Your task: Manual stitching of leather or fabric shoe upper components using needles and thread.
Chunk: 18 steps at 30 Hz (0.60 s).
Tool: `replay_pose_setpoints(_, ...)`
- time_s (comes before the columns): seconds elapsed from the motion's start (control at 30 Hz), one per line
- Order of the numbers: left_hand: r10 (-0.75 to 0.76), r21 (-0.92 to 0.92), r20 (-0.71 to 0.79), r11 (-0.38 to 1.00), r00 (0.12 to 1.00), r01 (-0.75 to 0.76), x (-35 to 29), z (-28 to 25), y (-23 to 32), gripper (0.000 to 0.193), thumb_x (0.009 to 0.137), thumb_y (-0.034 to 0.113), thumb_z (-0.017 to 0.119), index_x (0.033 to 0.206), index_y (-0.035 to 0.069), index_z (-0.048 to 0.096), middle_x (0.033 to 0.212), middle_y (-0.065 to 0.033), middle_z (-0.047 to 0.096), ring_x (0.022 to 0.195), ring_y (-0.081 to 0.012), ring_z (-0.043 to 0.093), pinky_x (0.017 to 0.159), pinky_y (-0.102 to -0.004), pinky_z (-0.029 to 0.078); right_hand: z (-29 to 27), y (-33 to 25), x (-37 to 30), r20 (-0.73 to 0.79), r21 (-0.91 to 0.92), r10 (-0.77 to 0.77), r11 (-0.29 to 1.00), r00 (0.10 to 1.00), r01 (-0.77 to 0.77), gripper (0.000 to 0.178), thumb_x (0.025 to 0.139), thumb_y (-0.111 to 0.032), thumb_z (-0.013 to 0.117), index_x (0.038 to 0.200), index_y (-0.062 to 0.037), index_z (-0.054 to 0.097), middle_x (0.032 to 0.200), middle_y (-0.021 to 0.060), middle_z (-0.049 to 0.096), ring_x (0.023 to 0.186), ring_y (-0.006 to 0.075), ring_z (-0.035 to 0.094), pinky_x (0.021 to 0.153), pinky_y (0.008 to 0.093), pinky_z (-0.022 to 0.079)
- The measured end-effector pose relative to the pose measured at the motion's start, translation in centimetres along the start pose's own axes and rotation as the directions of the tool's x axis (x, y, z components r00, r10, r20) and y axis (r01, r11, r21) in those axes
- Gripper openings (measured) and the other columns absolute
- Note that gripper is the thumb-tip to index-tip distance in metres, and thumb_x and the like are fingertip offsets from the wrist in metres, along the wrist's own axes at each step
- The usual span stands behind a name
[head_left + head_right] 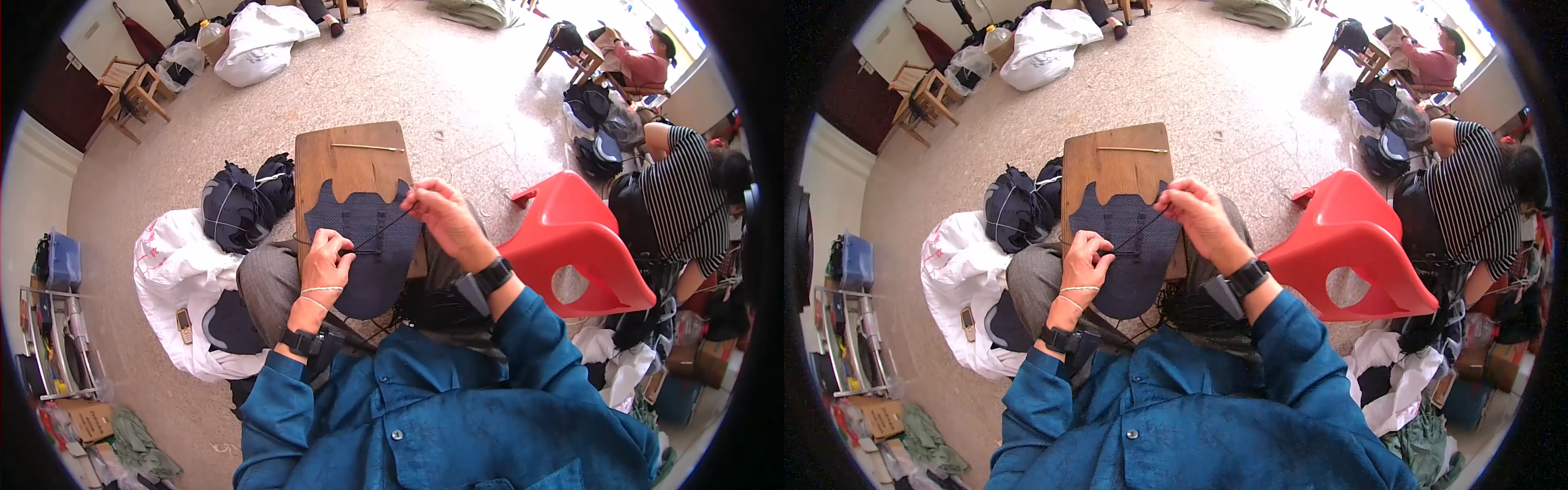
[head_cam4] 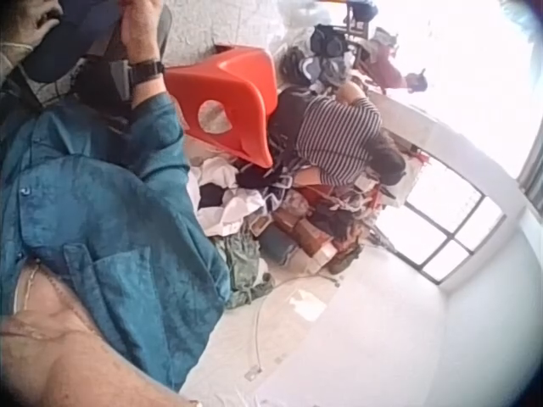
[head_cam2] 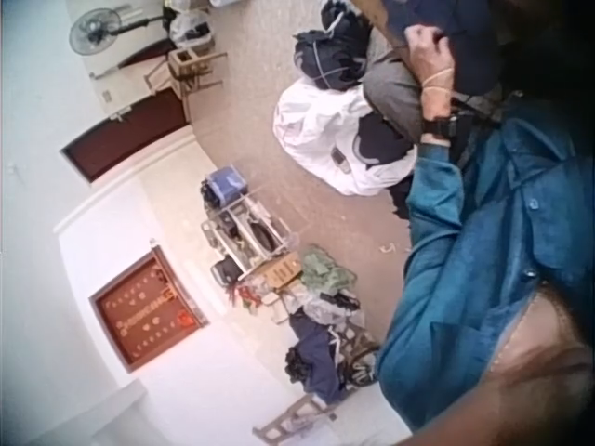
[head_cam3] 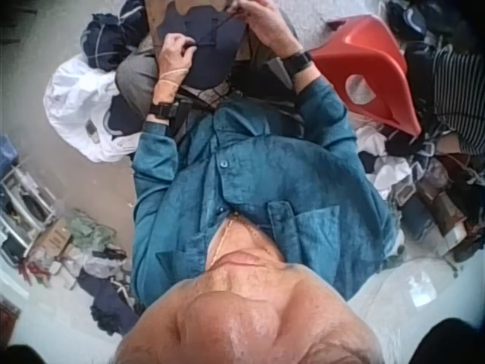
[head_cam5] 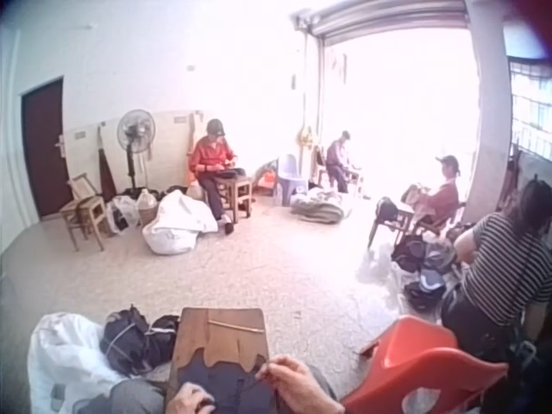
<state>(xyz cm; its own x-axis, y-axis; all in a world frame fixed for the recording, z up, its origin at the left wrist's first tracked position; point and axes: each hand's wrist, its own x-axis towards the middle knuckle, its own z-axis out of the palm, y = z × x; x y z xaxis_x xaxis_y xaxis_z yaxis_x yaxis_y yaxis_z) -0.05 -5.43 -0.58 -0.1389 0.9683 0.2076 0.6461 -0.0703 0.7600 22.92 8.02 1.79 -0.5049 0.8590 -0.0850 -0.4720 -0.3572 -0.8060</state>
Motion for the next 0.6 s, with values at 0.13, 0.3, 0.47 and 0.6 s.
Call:
replay_pose_setpoints(0.13, -0.032, -0.077, 0.012, 0.996, 0.999, 0.033, 0.0, -0.5, -0.1, 0.018, 0.08, -0.004, 0.076, 0.097, 0.001, 0.07, 0.104, -0.006, 0.058, 0.07, -0.0135, 0.06, 0.065, -0.0265, 0.051, -2.3, -3.1, -1.6, -0.022, 0.129, -0.01, 0.992, 1.0, 0.013, 0.01, 0.1, -0.011, 0.064, 0.109, -0.0076, 0.062, 0.097, 0.0074, 0.071, 0.093, 0.0204, 0.07, 0.088, 0.0359, 0.056)
replay_pose_setpoints(0.3, -0.057, -0.068, -0.006, 0.996, 0.998, 0.057, -0.3, -0.4, 0.1, 0.02, 0.08, -0.005, 0.076, 0.097, 0.0, 0.07, 0.104, -0.0057, 0.057, 0.069, -0.0107, 0.058, 0.063, -0.024, 0.05, -5.7, -5.3, -3.8, -0.266, 0.252, -0.036, 0.962, 0.963, 0.105, 0.007, 0.103, -0.014, 0.061, 0.106, -0.0072, 0.06, 0.094, 0.006, 0.068, 0.092, 0.0198, 0.069, 0.091, 0.0432, 0.059)
replay_pose_setpoints(0.47, -0.052, -0.068, 0.007, 0.996, 0.999, 0.052, -0.1, -0.7, 0.8, 0.017, 0.083, -0.003, 0.074, 0.099, 0.001, 0.069, 0.104, -0.0078, 0.057, 0.07, -0.0156, 0.061, 0.064, -0.0287, 0.052, -6.2, -3.9, -4.8, -0.301, 0.105, -0.023, 0.993, 0.953, 0.057, 0.008, 0.104, -0.015, 0.061, 0.106, -0.007, 0.062, 0.091, 0.0047, 0.067, 0.076, 0.0135, 0.066, 0.077, 0.0343, 0.06)
replay_pose_setpoints(0.6, -0.031, 0.005, -0.034, 1.0, 0.999, 0.031, 1.1, -1.1, 2.6, 0.013, 0.086, 0.0, 0.072, 0.097, 0.001, 0.068, 0.101, -0.0114, 0.059, 0.077, -0.0262, 0.065, 0.069, -0.0356, 0.054, -2.3, -2.6, -5.2, -0.172, -0.363, 0.027, 0.928, 0.985, -0.089, 0.01, 0.103, -0.014, 0.062, 0.106, -0.0051, 0.063, 0.083, 0.0033, 0.066, 0.061, 0.0071, 0.06, 0.059, 0.0227, 0.053)
